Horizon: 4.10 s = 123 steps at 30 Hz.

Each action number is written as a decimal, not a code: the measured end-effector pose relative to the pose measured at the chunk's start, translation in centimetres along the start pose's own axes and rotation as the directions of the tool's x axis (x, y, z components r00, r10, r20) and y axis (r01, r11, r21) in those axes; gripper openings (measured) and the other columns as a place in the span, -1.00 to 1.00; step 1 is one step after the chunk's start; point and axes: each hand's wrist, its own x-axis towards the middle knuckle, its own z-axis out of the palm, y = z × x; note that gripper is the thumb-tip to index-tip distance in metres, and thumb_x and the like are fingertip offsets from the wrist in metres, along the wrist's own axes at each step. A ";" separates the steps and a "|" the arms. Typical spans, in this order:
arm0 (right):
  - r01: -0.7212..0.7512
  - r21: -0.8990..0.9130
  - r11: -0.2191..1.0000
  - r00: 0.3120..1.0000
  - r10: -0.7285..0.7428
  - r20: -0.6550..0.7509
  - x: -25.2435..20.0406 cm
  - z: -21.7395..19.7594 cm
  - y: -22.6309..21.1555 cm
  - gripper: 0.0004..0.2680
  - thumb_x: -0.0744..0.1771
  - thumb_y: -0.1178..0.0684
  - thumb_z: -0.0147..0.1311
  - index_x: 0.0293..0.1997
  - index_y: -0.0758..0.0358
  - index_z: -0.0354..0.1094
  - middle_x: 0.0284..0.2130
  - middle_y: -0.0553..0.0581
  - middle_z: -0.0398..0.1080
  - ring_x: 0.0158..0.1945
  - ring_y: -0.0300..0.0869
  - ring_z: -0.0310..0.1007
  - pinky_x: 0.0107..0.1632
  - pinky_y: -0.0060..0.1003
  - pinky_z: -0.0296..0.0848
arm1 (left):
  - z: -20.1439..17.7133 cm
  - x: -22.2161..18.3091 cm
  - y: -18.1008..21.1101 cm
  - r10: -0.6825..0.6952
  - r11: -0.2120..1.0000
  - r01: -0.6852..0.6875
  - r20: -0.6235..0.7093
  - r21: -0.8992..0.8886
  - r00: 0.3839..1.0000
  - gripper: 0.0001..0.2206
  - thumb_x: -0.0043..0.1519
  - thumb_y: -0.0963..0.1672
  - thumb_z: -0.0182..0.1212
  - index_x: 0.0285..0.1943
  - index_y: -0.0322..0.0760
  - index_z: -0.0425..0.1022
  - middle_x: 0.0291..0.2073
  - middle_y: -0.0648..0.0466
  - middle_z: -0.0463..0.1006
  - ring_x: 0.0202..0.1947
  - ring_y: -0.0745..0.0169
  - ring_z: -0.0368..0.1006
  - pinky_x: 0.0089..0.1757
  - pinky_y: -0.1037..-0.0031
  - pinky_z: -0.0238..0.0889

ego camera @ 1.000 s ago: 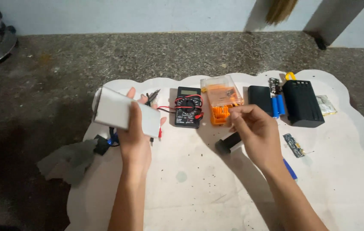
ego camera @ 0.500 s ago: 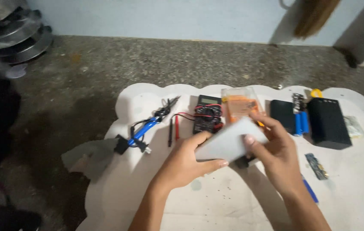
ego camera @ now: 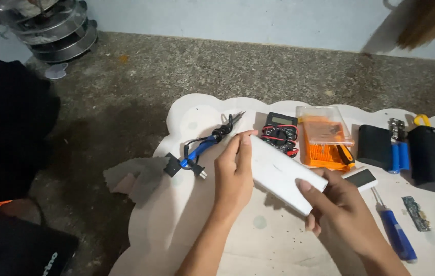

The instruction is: Disassembling multiple power banks to remove internal batteries and circuit boards using prying tools.

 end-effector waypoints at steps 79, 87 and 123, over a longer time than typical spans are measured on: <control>-0.227 -0.449 0.864 0.711 -0.168 -0.683 1.3 -24.3 7.5 -0.69 0.40 -0.13 0.08 0.25 0.13 0.45 -0.61 0.25 0.51 -0.54 -0.03 0.47 -0.28 -0.10 0.38 | 9.1 0.8 -3.1 0.693 0.311 -0.886 0.556 0.343 0.458 -0.82 0.21 -0.26 0.31 -0.04 -0.22 0.65 -0.01 0.07 0.68 0.04 0.11 0.57 0.03 0.24 0.33; -0.226 -0.430 0.874 0.727 -0.143 -0.672 1.0 -24.0 7.0 -0.65 0.40 -0.12 0.09 0.31 0.15 0.41 -0.55 0.29 0.54 -0.53 0.00 0.52 -0.27 -0.10 0.43 | 8.5 0.8 -2.4 0.724 0.231 -0.874 0.524 0.428 0.448 -0.82 0.20 -0.27 0.36 -0.11 -0.13 0.61 -0.13 0.19 0.66 -0.05 0.20 0.55 0.02 0.31 0.28; 0.281 -0.840 0.465 0.447 -0.837 -0.314 0.7 -23.1 6.6 -0.80 0.36 0.29 0.27 0.08 0.45 0.40 -0.04 0.39 0.45 -0.29 -0.03 0.46 -0.35 -0.23 0.47 | 9.8 0.5 -2.1 0.622 0.127 -0.817 0.596 0.563 0.508 -0.79 0.19 -0.10 0.32 -0.01 -0.07 0.61 -0.03 0.19 0.62 -0.06 0.09 0.45 0.01 0.20 0.21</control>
